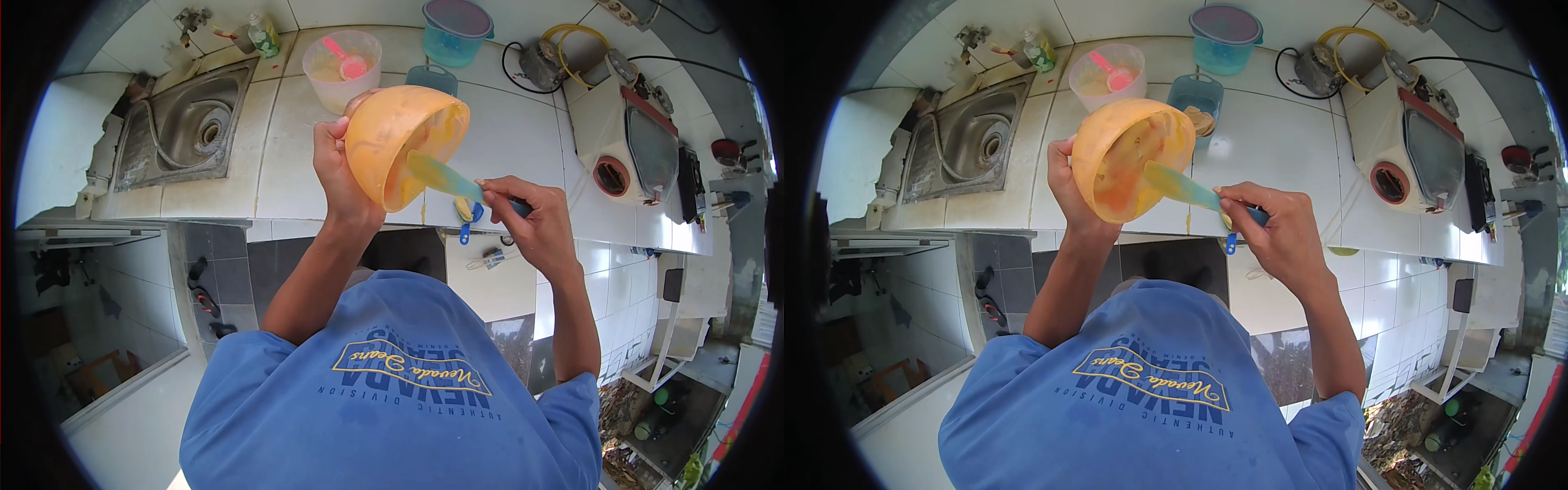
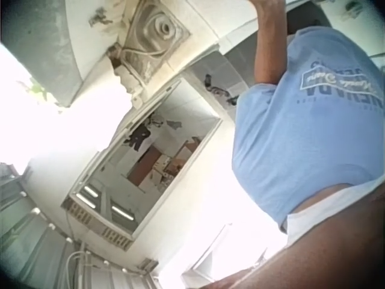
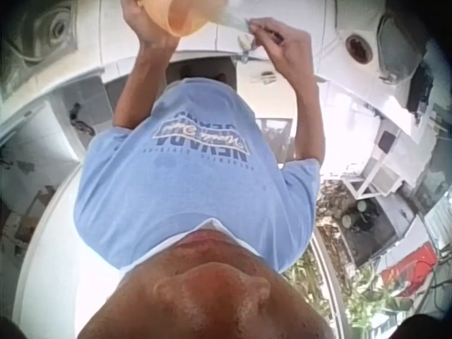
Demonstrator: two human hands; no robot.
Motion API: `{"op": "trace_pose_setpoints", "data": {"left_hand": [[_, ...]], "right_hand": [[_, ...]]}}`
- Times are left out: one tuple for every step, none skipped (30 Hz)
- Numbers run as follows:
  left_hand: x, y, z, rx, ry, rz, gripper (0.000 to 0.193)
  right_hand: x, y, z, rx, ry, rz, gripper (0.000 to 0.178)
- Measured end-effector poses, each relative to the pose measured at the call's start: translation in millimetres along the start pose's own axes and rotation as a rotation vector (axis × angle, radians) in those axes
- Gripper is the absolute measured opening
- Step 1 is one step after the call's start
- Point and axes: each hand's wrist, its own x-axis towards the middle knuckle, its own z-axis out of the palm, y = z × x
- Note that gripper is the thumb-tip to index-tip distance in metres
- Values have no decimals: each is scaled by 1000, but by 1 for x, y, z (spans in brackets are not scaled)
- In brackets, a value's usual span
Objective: Mixing dental alginate powder with water in a rubber bowl to prepare for a dental impression.
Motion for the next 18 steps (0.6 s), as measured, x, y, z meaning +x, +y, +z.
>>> {"op": "trace_pose_setpoints", "data": {"left_hand": [[1,-5,-1,26,18,17,44],[2,-8,-3,51,38,36,45],[3,-12,-6,48,43,32,45],[5,-17,-9,98,22,88,45],[6,-23,-11,145,1,139,45],[9,-26,-12,136,9,127,45],[12,-28,-15,172,28,187,45],[12,-29,-19,209,49,251,45],[9,-29,-23,200,60,241,45],[6,-28,-29,199,106,250,44],[6,-25,-33,204,141,257,44],[4,-21,-41,209,171,265,44],[2,-18,-49,204,174,260,44],[-2,-13,-56,237,211,268,45],[-5,-10,-64,269,244,273,46],[-9,-6,-74,267,246,272,46],[-13,-3,-86,276,281,279,46],[-15,-3,-95,286,314,277,45]], "right_hand": [[-3,6,3,230,-152,154,14],[-6,11,8,385,-233,240,18],[-8,15,12,384,-235,246,18],[-11,17,15,545,-309,401,20],[-17,21,18,704,-377,563,22],[-24,28,25,804,-329,570,25],[-27,31,21,797,-326,587,25],[-29,36,16,825,-265,593,25],[-33,41,10,850,-204,599,26],[-40,47,2,835,-140,590,25],[-46,55,-2,831,-133,599,25],[-52,64,-4,719,-16,600,25],[-58,74,-5,604,97,597,25],[-64,83,-3,513,136,634,24],[-71,99,4,508,140,638,24],[-81,120,14,379,175,638,24],[-88,137,22,253,206,635,24],[-95,145,33,148,240,615,25]]}}
